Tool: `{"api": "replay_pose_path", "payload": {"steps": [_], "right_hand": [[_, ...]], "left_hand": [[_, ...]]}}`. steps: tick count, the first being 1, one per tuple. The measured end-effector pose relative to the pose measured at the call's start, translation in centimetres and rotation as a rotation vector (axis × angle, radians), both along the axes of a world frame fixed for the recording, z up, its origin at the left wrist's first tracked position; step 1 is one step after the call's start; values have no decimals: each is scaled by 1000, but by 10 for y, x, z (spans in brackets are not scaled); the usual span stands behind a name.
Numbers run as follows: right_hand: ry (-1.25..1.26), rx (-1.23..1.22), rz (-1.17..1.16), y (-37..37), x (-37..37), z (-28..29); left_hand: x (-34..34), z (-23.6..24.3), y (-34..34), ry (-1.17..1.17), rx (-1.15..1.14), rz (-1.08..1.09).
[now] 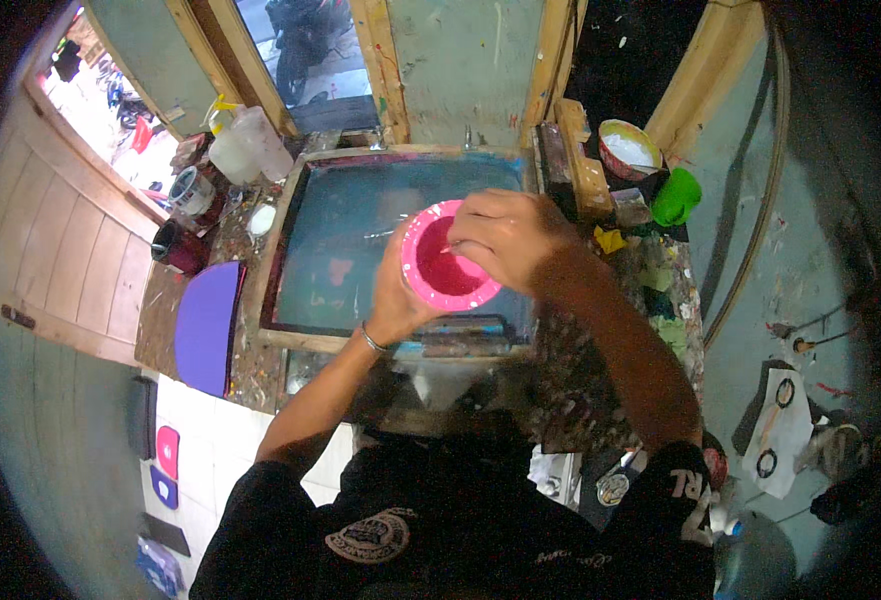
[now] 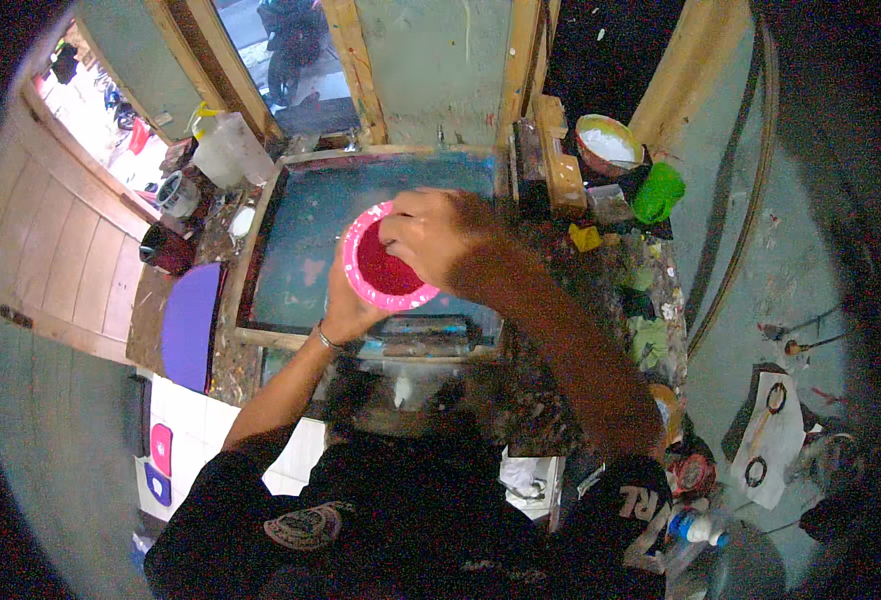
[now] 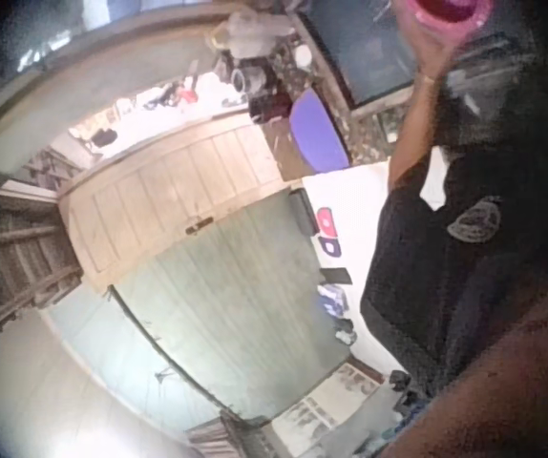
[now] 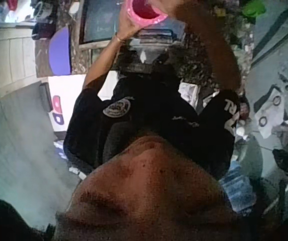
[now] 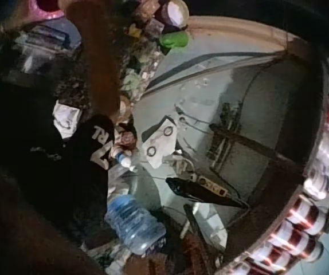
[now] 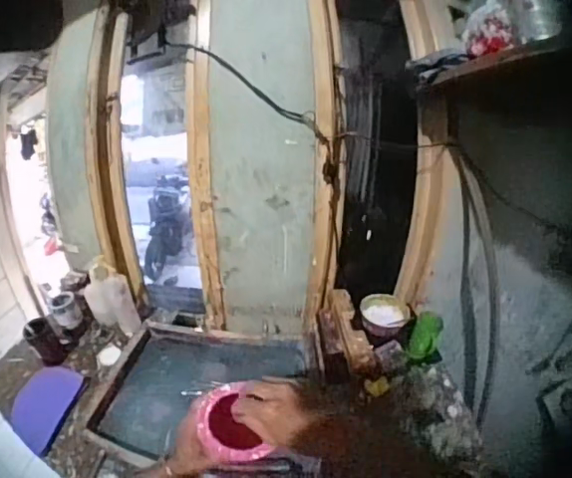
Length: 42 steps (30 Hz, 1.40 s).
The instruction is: The person arranges multiple pieces of fabric on the floor, then picks up one piece and applies pink ink to it using a screen printing frame and a squeegee.
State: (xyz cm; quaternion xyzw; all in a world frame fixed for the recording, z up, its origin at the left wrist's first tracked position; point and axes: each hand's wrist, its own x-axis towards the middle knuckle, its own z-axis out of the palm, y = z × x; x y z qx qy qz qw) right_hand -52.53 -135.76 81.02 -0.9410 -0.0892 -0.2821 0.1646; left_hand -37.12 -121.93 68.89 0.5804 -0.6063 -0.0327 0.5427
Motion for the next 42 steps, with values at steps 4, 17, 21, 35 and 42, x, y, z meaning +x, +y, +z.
{"api": "replay_pose_path", "payload": {"steps": [4,17,21,35,42], "right_hand": [[-51,-64,-89,2,-4,-18],[-35,394,-430,22,14,-76],[0,605,-566,12,22,-95],[1,820,-600,-69,63,-133],[-148,1368,-517,-69,50,-133]], "left_hand": [[19,-10,-6,-86,-74,34],[45,-57,-1,-270,-105,199],[39,-48,-6,-278,-91,246],[56,-12,-37,-462,178,398],[59,-34,-36,-392,172,429]]}}
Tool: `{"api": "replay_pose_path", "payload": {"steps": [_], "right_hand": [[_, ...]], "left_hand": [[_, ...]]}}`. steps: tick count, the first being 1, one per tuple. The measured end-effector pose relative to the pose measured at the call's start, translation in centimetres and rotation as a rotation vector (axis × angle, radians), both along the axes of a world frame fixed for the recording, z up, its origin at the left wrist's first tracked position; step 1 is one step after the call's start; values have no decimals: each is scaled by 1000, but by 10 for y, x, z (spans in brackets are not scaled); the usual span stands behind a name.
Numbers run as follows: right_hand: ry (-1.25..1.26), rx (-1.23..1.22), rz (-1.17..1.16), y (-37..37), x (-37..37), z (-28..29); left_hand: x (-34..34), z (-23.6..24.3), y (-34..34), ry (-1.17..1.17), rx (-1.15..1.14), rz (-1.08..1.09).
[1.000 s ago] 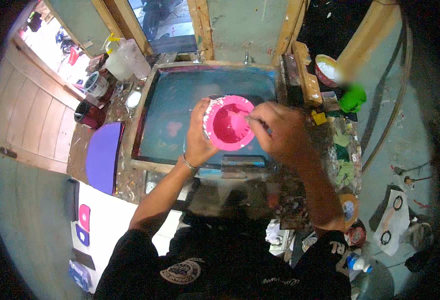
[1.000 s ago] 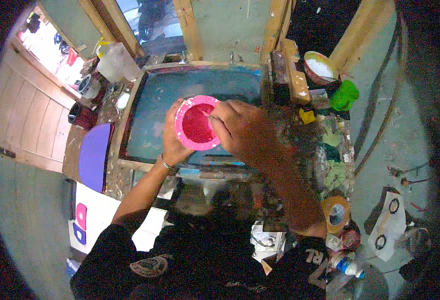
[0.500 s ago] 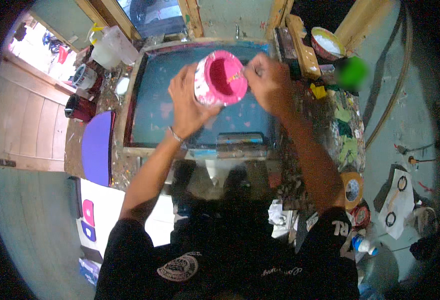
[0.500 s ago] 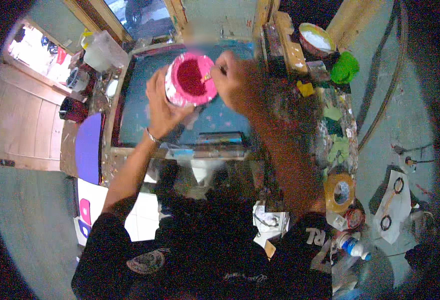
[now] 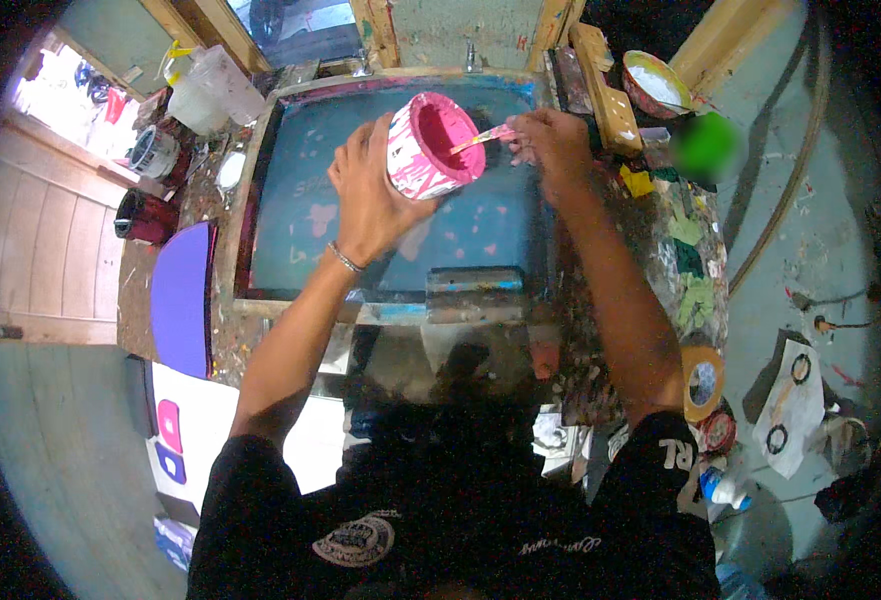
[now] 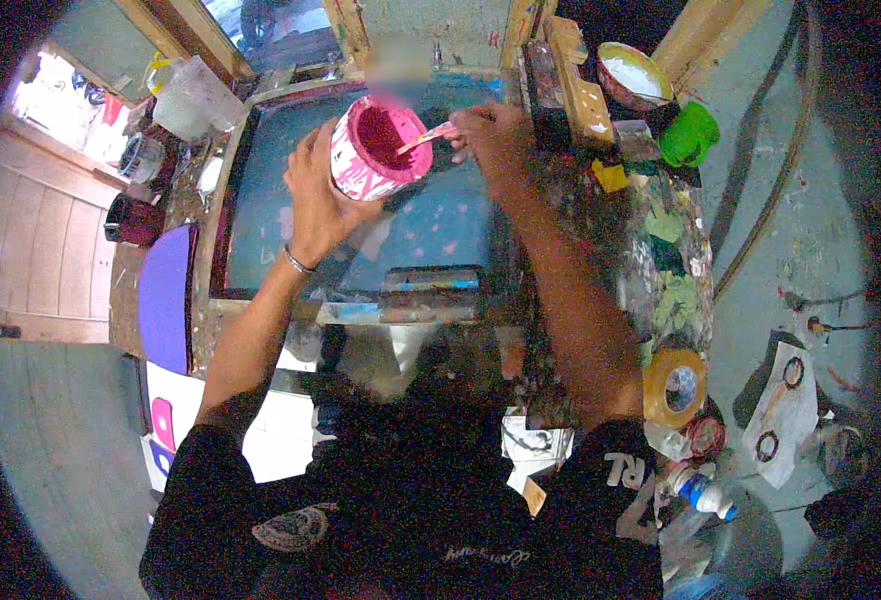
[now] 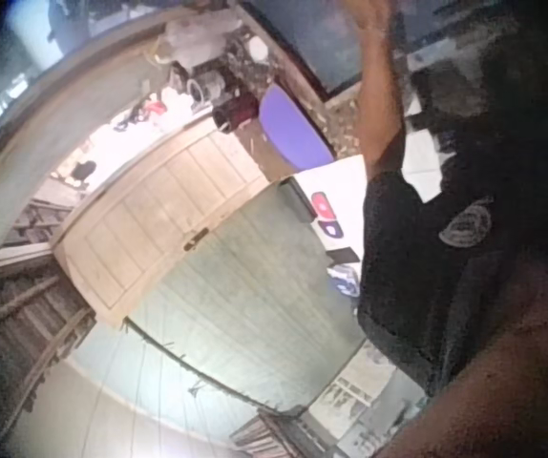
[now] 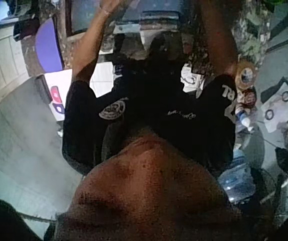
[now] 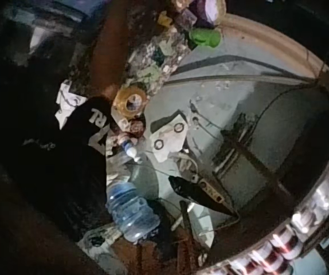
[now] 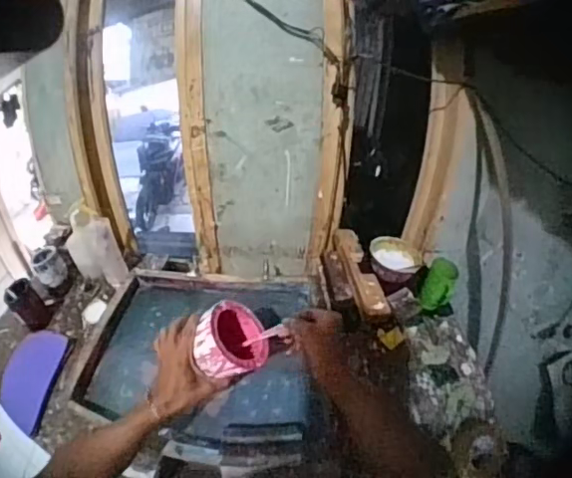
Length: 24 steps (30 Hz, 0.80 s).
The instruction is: The person arranges multiple pieces of fabric on the floor, then picks up one piece and applies pink ink to it using a screen printing frame and a squeegee.
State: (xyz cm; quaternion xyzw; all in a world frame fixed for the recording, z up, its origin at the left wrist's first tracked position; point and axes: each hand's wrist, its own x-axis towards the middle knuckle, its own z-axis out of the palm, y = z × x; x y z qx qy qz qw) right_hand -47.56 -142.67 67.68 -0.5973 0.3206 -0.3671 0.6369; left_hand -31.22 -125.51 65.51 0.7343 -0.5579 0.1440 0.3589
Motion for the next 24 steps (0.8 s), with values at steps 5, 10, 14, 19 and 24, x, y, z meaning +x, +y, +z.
{"api": "replay_pose_path", "payload": {"steps": [5,10,14,19,24], "right_hand": [[36,-92,22,-11,-23,8],[46,-17,-21,-32,-28,13],[32,-81,-47,-41,-25,15],[-38,-804,-19,-60,-37,7],[57,-277,-63,-68,-50,16]], "left_hand": [[3,-11,4,194,49,46],[7,-22,4,270,56,31],[9,-29,6,237,13,24],[12,-35,6,233,51,91],[12,-23,12,182,12,114]]}}
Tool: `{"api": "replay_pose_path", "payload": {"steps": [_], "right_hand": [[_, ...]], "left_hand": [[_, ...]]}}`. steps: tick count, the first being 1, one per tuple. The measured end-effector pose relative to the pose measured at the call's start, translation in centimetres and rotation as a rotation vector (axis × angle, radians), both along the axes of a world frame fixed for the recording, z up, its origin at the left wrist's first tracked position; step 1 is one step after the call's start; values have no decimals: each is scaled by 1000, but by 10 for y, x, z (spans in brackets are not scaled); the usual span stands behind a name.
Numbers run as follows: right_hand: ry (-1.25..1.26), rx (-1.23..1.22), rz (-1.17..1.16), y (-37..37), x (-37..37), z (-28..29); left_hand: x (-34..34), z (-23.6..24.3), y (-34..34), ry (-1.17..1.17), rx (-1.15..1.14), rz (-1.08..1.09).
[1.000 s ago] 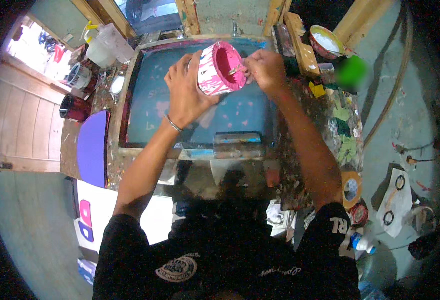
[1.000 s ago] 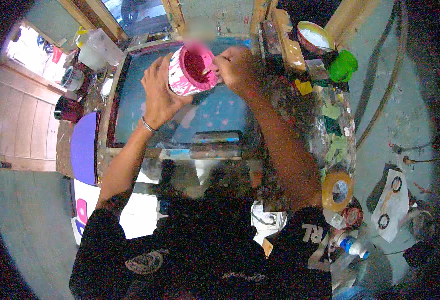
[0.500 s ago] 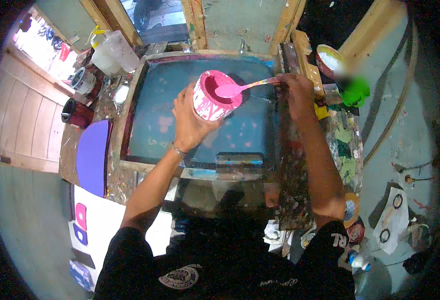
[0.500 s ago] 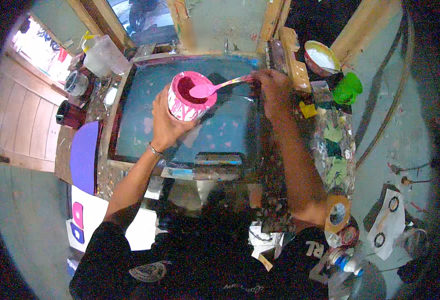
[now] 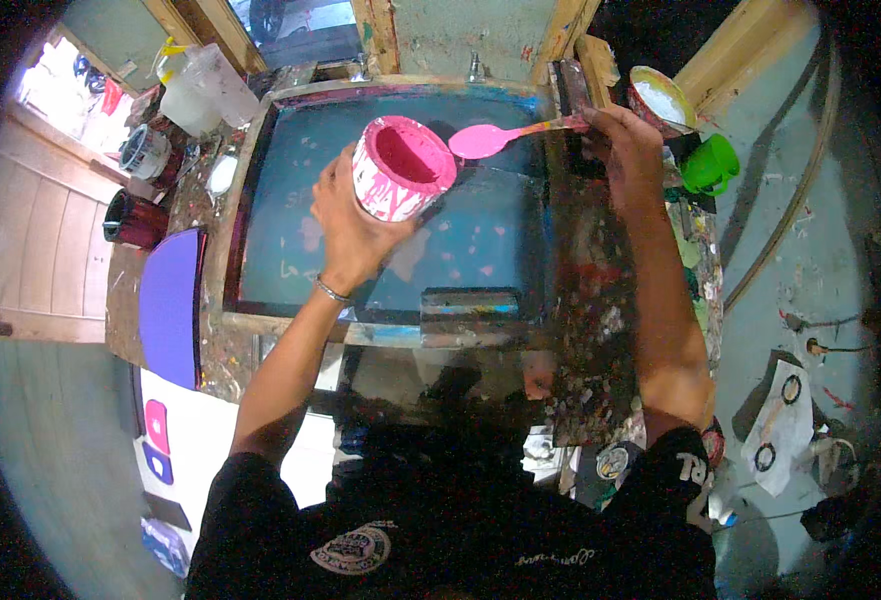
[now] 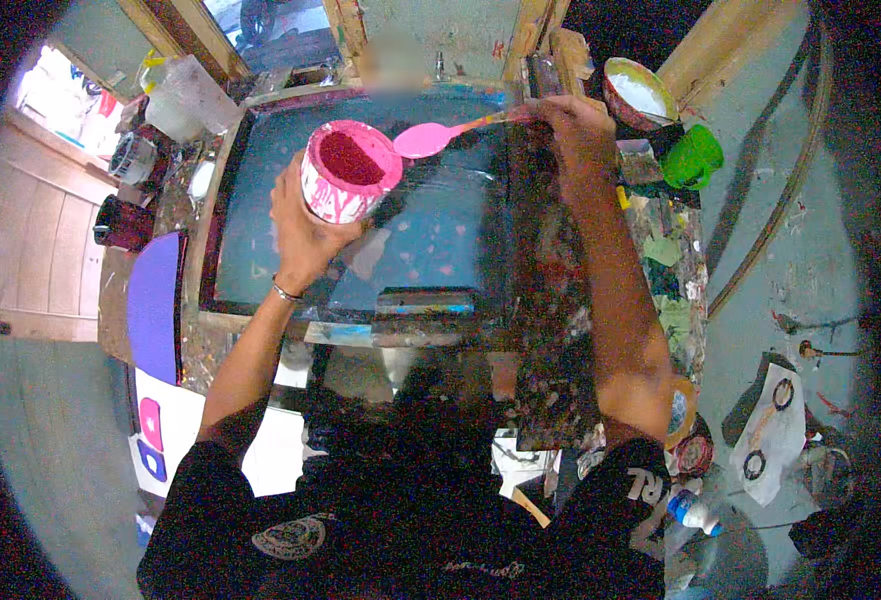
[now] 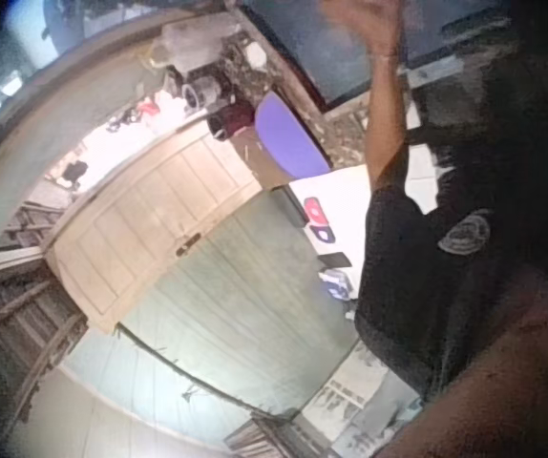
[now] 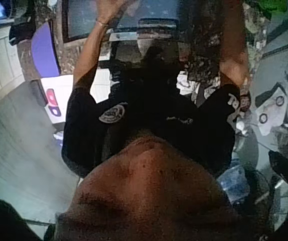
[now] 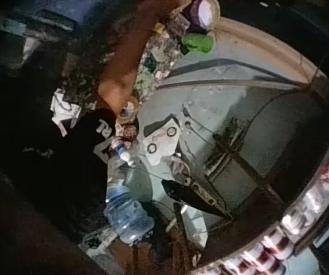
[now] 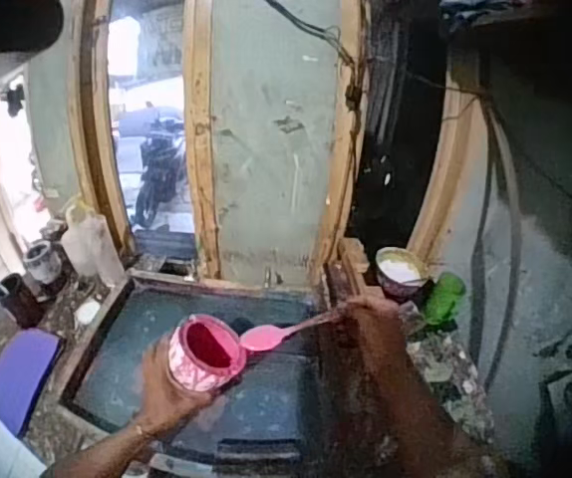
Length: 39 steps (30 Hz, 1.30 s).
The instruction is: The person arranges multiple pieces of fabric on the floor, then picks up one piece and applies pink ink to it using a screen printing frame and a squeegee.
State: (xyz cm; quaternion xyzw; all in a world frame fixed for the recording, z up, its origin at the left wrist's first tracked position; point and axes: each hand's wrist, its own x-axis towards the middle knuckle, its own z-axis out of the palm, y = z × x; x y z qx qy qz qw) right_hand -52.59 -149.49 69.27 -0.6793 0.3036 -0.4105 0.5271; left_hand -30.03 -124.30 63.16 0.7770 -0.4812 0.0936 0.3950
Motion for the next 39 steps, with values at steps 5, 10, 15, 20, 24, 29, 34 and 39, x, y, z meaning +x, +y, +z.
{"api": "replay_pose_path", "payload": {"steps": [5,10,15,20,24,29,34,39], "right_hand": [[175,-38,-156,-4,-16,-6],[170,-31,-101,-4,-34,-11],[238,-93,-161,-20,-53,-20],[206,-100,-158,-15,-45,-20],[259,-174,-137,0,-16,-14],[285,-271,-53,2,16,-20],[279,-268,-23,14,33,-14],[262,-237,-35,9,11,-8]], "left_hand": [[2,0,0,25,21,5],[-2,0,-2,7,-2,-19],[-4,-1,-5,13,5,-21],[-2,-1,-1,61,4,-39],[0,5,7,73,3,-12],[6,8,16,54,-19,-14],[13,1,20,45,-46,5],[11,0,19,8,-44,10]]}}
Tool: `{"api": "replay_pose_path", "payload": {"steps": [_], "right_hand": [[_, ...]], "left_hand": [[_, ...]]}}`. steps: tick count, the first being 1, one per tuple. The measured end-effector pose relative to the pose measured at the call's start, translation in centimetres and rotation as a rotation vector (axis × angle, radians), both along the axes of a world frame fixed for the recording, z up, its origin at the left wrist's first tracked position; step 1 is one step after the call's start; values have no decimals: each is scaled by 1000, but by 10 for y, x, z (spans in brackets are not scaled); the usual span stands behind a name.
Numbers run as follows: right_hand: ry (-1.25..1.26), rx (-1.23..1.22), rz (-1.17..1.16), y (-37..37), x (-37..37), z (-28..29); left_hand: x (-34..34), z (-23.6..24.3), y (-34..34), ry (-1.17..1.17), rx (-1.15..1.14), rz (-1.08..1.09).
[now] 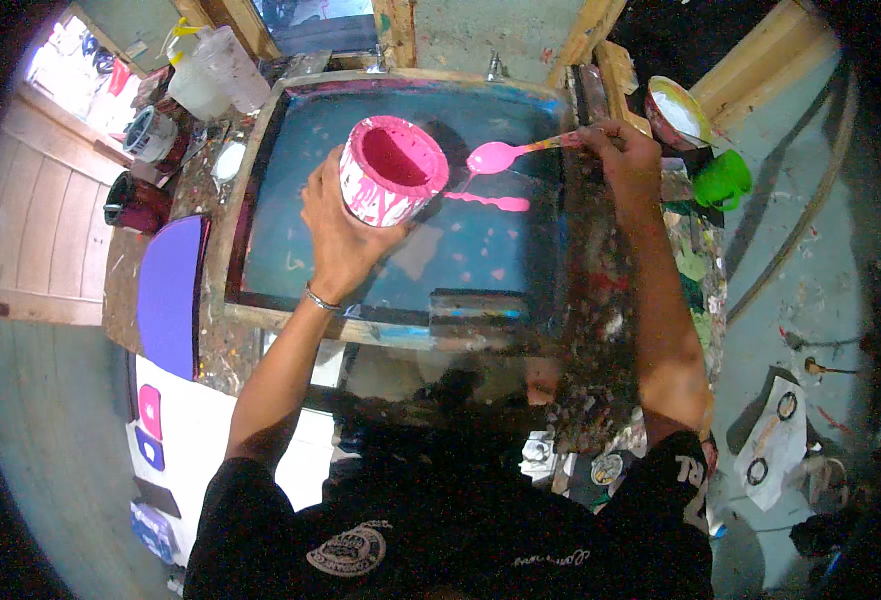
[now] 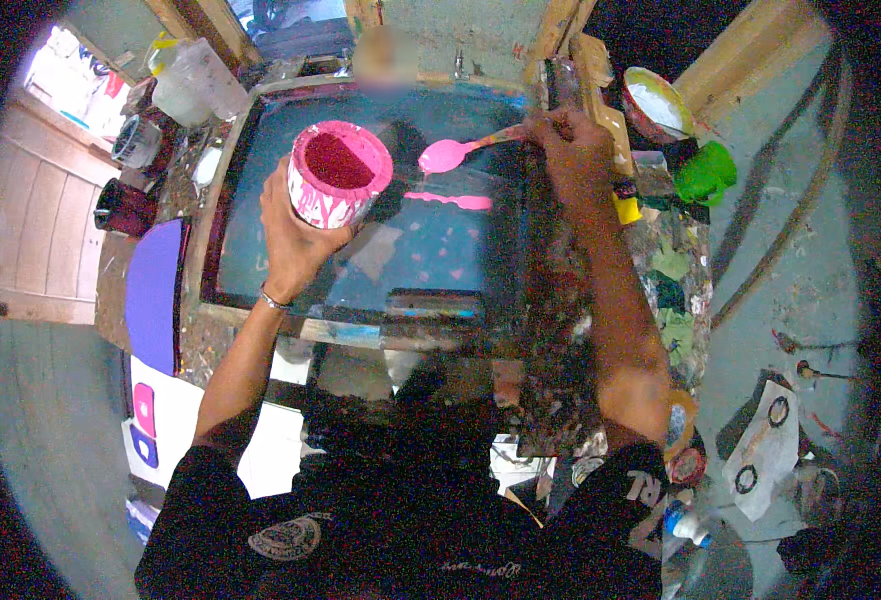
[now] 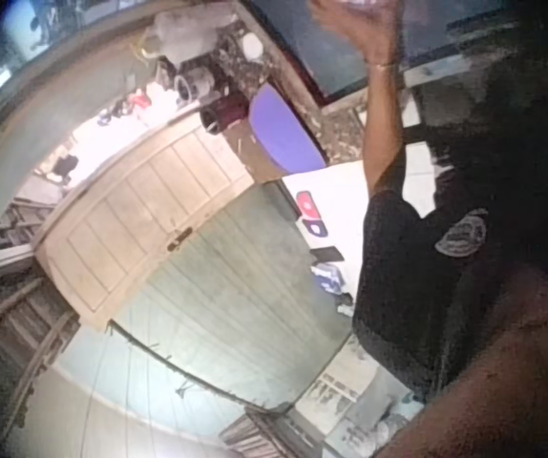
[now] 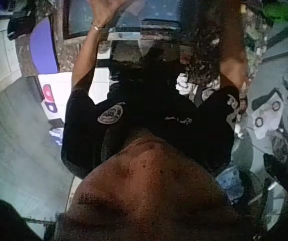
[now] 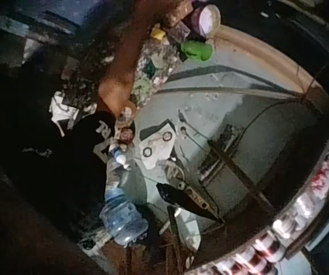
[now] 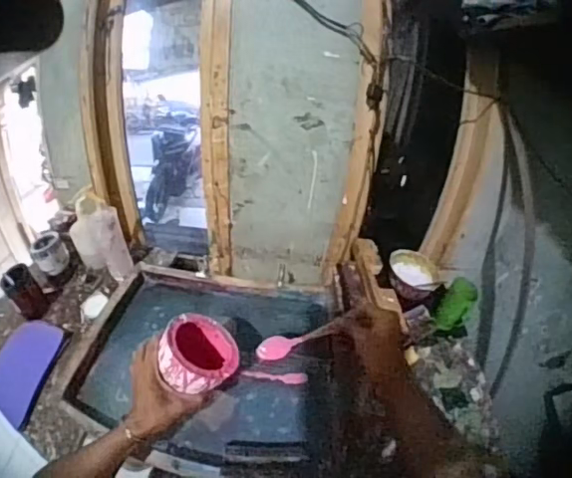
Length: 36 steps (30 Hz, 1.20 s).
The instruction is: The person arranges multiple pieces of fabric on the floor, then picks up one piece and applies pink ink to it using a screen printing frame and a squeegee.
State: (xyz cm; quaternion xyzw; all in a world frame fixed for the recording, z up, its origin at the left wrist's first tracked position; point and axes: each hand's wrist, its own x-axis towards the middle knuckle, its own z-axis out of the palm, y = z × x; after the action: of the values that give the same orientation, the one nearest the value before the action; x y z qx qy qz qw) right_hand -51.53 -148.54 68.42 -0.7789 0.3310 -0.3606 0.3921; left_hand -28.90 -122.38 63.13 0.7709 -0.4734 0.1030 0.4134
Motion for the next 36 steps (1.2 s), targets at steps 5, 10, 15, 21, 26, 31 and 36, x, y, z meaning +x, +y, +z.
{"api": "replay_pose_path", "payload": {"steps": [5,10,15,21,26,31,36], "right_hand": [[25,15,-91,-5,-33,6],[66,-39,-94,-5,-39,9],[-19,147,-32,-3,-14,1],[-329,446,35,-7,-14,-13],[-510,447,190,-20,-26,-13],[-457,565,190,-14,-2,15],[133,-229,75,23,41,42]], "left_hand": [[-8,2,-5,29,19,-20],[-11,2,-5,-9,59,-34],[-14,11,-2,16,94,-14],[-16,13,0,-32,133,30],[-33,10,-27,-1,100,-30],[-49,16,-51,67,51,-11],[-41,-2,-60,70,-297,-190]]}}
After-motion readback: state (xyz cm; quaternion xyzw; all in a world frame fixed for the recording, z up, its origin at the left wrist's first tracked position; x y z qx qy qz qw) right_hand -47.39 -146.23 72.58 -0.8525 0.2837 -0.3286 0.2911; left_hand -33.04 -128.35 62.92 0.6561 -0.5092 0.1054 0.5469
